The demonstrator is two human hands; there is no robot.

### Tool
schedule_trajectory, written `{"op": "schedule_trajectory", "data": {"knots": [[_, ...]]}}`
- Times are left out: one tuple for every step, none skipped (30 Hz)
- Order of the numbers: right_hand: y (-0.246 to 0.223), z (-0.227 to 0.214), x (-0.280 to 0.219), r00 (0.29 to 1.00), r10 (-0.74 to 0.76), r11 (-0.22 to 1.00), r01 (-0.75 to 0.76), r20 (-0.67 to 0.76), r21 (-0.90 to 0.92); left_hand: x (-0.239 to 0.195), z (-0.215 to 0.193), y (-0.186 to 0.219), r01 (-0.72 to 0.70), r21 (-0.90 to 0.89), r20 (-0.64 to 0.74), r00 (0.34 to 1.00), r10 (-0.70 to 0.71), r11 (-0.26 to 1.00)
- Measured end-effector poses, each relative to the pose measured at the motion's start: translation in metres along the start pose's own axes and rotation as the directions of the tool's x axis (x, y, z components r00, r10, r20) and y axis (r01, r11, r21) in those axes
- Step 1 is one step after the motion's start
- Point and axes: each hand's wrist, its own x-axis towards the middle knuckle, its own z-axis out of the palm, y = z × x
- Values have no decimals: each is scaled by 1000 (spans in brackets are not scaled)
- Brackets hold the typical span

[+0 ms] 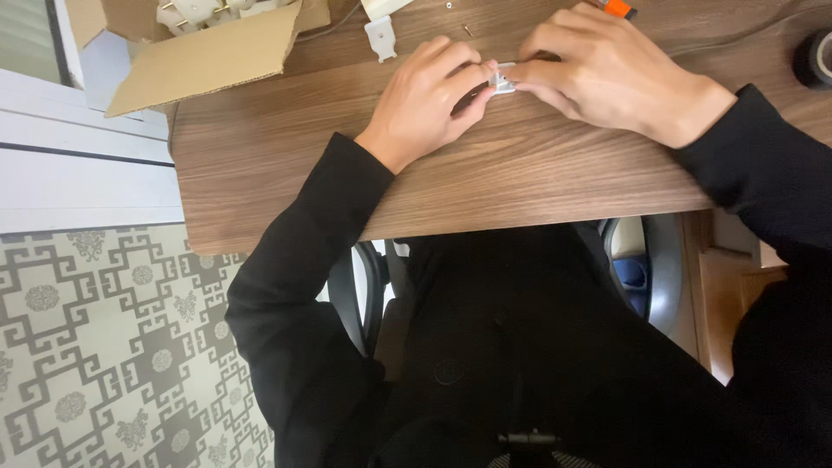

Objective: The person assembles a white electrical plug by fitting internal metal components into the plastic casing and using a screwdriver to secure the housing.

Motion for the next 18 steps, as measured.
{"op": "schedule_trajectory", "data": {"knots": [[0, 2, 1, 1000, -3, 1000, 3, 0, 1, 0, 0, 0, 2, 2, -1, 1000, -2, 1000], [-1, 5, 1, 1000, -14, 1000, 14, -13, -2, 0, 0, -1, 22, -27, 0, 1000, -22, 999], [-1, 7, 1, 999, -23, 1000, 23, -24, -6, 0, 1, -1, 40, -58, 0, 999, -40, 997], [-1, 9, 2, 999, -24, 1000, 23, -23, -6, 1, 1, -2, 40, -59, 0, 999, -40, 997], [-2, 11, 2, 999, -21, 1000, 22, -34, 12, 1, 1, -4, 71, -96, 7, 998, -70, 993], [-2, 14, 2, 999, -19, 999, 20, -46, 31, 1, 2, -5, 101, -133, 16, 995, -100, 986], [-3, 16, 4, 999, -16, 999, 17, -45, 33, 1, 1, -4, 102, -135, 19, 995, -101, 986], [-3, 19, 5, 998, 19, 999, -16, -59, 50, 2, 0, -4, 116, -136, 33, 993, -112, 984], [-2, 21, 6, 996, 53, 997, -48, -74, 64, 3, -2, -4, 127, -135, 47, 991, -121, 983], [-3, 20, 7, 996, 55, 997, -50, -74, 63, 3, 0, -4, 125, -136, 48, 992, -120, 983], [-4, 20, 9, 995, 77, 995, -73, -63, 71, 3, 1, -3, 136, -141, 47, 990, -130, 981], [-4, 20, 11, 994, 99, 992, -95, -51, 79, 2, 1, -3, 146, -146, 46, 989, -141, 978], [-4, 22, 11, 994, 99, 992, -95, -51, 80, 2, 0, -2, 147, -145, 46, 989, -142, 978], [-4, 23, 11, 993, 117, 988, -112, -37, 103, 3, 0, -1, 146, -149, 39, 989, -142, 978], [-4, 25, 10, 991, 136, 983, -132, -22, 124, 4, -1, -1, 143, -155, 31, 990, -140, 978], [-3, 23, 11, 990, 137, 983, -133, -22, 124, 4, -3, -1, 142, -155, 32, 990, -138, 978], [-3, 22, 12, 988, 157, 974, -155, -2, 163, 4, -5, -1, 157, -163, 83, 986, -145, 974], [-3, 20, 12, 984, 176, 964, -177, 18, 201, 4, -8, -1, 172, -170, 134, 979, -150, 970]]}}
